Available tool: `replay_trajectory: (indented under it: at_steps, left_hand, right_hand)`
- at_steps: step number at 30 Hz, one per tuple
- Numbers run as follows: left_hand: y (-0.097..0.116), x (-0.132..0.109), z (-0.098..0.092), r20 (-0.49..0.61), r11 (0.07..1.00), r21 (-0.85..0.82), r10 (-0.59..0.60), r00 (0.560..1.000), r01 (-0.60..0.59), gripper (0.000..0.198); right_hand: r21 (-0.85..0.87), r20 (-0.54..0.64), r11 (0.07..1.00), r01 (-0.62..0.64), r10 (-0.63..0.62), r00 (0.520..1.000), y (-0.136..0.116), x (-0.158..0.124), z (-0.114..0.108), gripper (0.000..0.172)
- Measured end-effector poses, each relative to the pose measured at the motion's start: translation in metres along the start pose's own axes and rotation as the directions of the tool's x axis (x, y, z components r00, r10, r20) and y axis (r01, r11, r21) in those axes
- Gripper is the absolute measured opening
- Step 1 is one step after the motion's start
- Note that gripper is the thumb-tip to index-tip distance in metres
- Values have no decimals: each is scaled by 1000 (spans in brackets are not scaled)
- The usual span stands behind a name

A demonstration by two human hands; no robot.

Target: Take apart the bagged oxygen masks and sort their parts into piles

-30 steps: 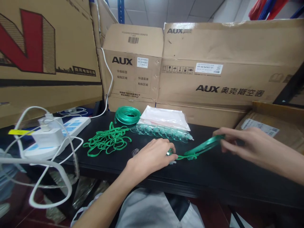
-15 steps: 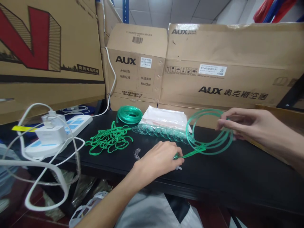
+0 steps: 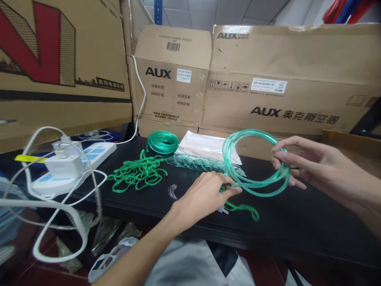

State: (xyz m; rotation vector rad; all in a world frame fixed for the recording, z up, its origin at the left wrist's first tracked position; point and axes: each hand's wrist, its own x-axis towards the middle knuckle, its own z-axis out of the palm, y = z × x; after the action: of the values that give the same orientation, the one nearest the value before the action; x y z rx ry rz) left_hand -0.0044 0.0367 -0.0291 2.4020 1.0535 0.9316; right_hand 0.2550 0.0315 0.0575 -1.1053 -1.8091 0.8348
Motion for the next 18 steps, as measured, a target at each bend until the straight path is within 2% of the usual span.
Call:
replay_trajectory:
  at_steps: [3, 6, 9, 11, 14, 18]
  left_hand:
    - [-2, 1, 2, -53, 999, 35, -19, 998, 21, 28]
    - [-6, 3, 1, -162, 996, 68, -48, 986, 60, 26]
    - [-10, 6, -7, -290, 990, -106, -117, 950, 89, 32]
    - [-11, 6, -13, -324, 955, -284, -182, 928, 88, 45]
    - [-9, 4, -22, -229, 877, -475, -208, 951, 77, 59]
    - [-2, 2, -26, -102, 838, -542, -135, 986, 59, 45]
  right_hand:
    - [1, -22, 1000, -1, 1, 1000, 0, 0, 1, 30]
    - [-13, -24, 1000, 18, -18, 1000, -2, -1, -1, 31]
    - [-72, 8, 996, 45, -44, 999, -8, -2, -3, 30]
    - [-120, 41, 990, 67, -62, 997, -15, -2, -1, 30]
    - [-137, 104, 987, 87, -73, 992, -23, 1, 4, 31]
    - [-127, 103, 989, 81, -68, 992, -21, 12, 9, 31]
